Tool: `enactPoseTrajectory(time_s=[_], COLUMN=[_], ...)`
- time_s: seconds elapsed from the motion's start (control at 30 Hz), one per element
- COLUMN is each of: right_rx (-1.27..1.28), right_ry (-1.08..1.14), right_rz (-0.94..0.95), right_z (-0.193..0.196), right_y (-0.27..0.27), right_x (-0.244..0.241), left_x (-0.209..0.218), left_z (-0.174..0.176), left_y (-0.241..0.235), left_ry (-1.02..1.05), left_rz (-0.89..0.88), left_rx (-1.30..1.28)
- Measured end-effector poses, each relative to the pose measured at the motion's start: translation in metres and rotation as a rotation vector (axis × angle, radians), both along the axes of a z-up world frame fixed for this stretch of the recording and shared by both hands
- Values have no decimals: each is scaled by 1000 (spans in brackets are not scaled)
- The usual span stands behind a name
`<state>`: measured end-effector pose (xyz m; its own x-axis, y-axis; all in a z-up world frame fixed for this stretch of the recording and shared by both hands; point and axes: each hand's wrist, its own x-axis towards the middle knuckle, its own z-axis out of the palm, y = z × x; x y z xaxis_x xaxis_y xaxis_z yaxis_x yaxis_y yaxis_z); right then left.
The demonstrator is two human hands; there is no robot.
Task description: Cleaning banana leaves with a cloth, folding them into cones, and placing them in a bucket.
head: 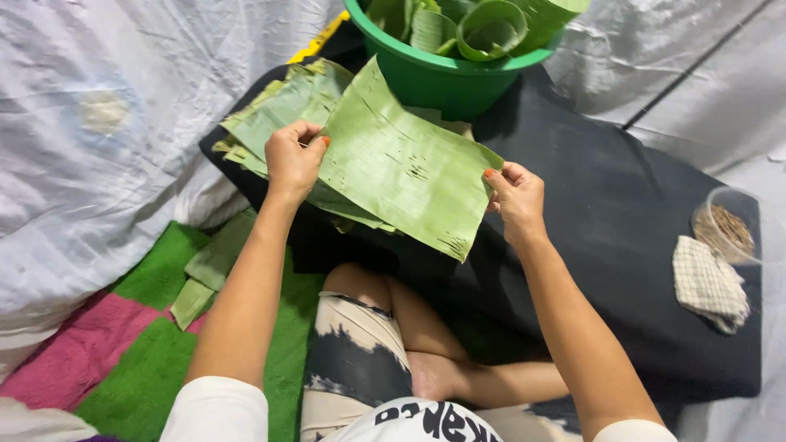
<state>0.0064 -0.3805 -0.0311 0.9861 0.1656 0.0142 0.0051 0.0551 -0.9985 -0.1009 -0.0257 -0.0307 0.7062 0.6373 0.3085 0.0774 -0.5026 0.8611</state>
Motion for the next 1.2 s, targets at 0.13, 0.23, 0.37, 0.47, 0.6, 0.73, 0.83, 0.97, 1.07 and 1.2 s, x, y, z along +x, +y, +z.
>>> enactPoseTrajectory(time_s=[0.13, 0.23, 0.37, 0.47, 0.6, 0.73, 0.83, 0.97, 1.07, 1.2], right_rx=[7, -2, -22, -40, -62, -75, -85, -180, -302, -581], right_ry=[7, 4, -3, -11, -25, -54, -75, -111, -145, -216], right_rz=[-66, -125, -201, -245, -322, -390, -431, -498, -541, -564], right_z=[-2, -1, 3, 1, -5, -18, -21, -28, -33, -33], right_y=[-33, -58, -93, -119, -160, -208, -245, -292, -316, -326], right_x=[3, 6, 6, 10, 20, 39, 49, 70, 80, 73], left_x=[14, 25, 37, 48, 63, 79, 91, 106, 113, 123], left_z=[-2, 2, 9, 10, 9, 3, -6, -21, -30, -51], left_y=[-27, -52, -90, -117, -156, -205, -241, -284, -309, -324], left_ry=[12, 18, 31, 41, 67, 49, 52, 123, 213, 307], left_rz=[-75, -147, -218, -264, -329, -397, -472, -530, -551, -557], left_rx=[-37, -73, -85, -80, -21, -7, 5, 40, 4, -25])
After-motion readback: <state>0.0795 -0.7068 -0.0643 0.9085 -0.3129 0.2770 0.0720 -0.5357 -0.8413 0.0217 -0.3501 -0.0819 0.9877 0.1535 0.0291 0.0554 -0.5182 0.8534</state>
